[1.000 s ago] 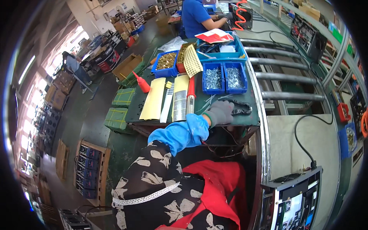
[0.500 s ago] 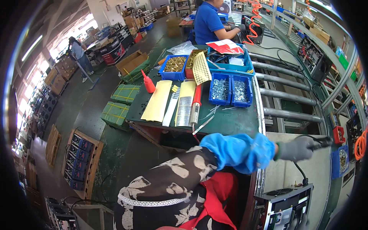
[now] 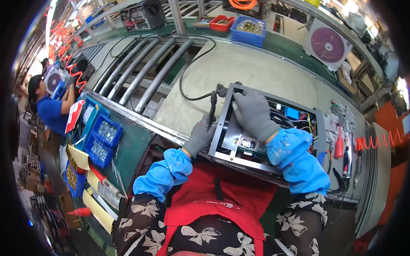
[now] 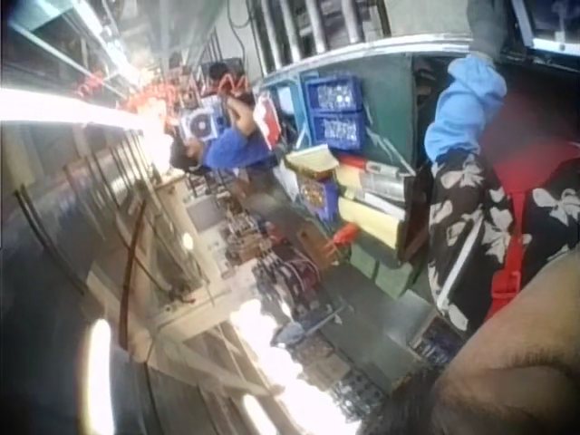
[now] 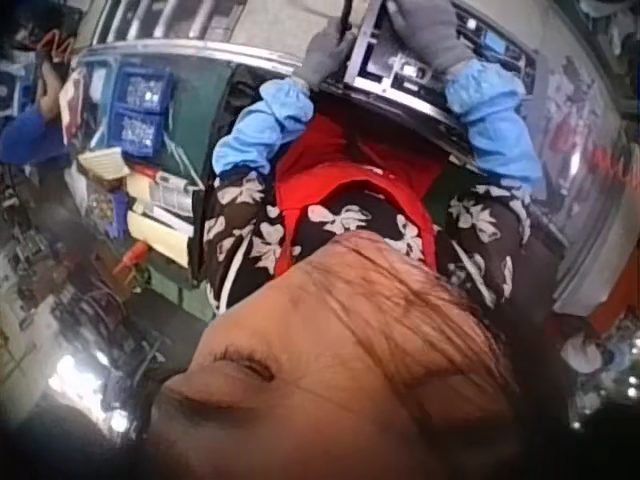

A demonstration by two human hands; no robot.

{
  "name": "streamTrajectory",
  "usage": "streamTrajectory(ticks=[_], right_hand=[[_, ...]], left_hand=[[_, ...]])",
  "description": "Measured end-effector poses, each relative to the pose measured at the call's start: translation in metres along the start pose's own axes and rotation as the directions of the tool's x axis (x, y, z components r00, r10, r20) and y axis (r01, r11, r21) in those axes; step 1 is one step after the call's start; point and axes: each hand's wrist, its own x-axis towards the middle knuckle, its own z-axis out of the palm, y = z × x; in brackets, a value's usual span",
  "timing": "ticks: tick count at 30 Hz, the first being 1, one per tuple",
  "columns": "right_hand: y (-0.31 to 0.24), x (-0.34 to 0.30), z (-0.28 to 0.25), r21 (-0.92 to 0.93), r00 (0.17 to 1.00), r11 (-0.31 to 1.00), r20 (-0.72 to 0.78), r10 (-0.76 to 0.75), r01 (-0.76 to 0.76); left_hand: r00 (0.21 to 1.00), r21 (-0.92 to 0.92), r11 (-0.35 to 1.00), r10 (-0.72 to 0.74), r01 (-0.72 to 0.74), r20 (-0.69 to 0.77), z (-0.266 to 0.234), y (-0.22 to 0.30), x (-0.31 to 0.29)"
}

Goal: The recorder is assembling an electronic unit, including screwdriving, applying labels, and connecting internal wires.

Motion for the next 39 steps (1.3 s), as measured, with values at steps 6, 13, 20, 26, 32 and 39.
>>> streamTrajectory(ticks=[6, 13, 20, 26, 32, 39], right_hand=[[-0.001, -0.004, 0.005, 0.001, 0.998, 1.000, -0.061, 0.024, -0.024], [-0.003, 0.017, 0.004, -0.085, 1.000, 0.996, 0.015, 0.026, -0.025], [-0.004, 0.026, 0.017, -0.176, 0.998, 0.983, -0.058, 0.035, -0.044], [0.003, 0.022, 0.020, -0.163, 0.995, 0.986, -0.092, 0.023, -0.038], [0.002, 0.020, 0.019, -0.171, 0.997, 0.985, -0.078, 0.022, -0.035], [0.002, 0.025, 0.022, -0.155, 1.000, 0.988, -0.010, 0.020, -0.022]], left_hand=[[0.981, 0.115, 0.991, 0.092, -0.073, -0.173, 0.007, 0.010, 0.013], [0.944, 0.344, 0.902, 0.313, -0.262, -0.101, 0.010, -0.012, 0.027], [0.984, -0.226, 0.972, 0.094, -0.058, 0.151, -0.003, -0.007, 0.093], [0.948, -0.159, 0.987, 0.049, 0.001, 0.315, -0.019, 0.018, 0.105], [0.665, -0.310, 0.819, -0.112, 0.482, 0.738, -0.063, 0.058, 0.094], [0.887, -0.035, 0.995, 0.095, -0.088, 0.451, -0.038, 0.033, 0.094]])
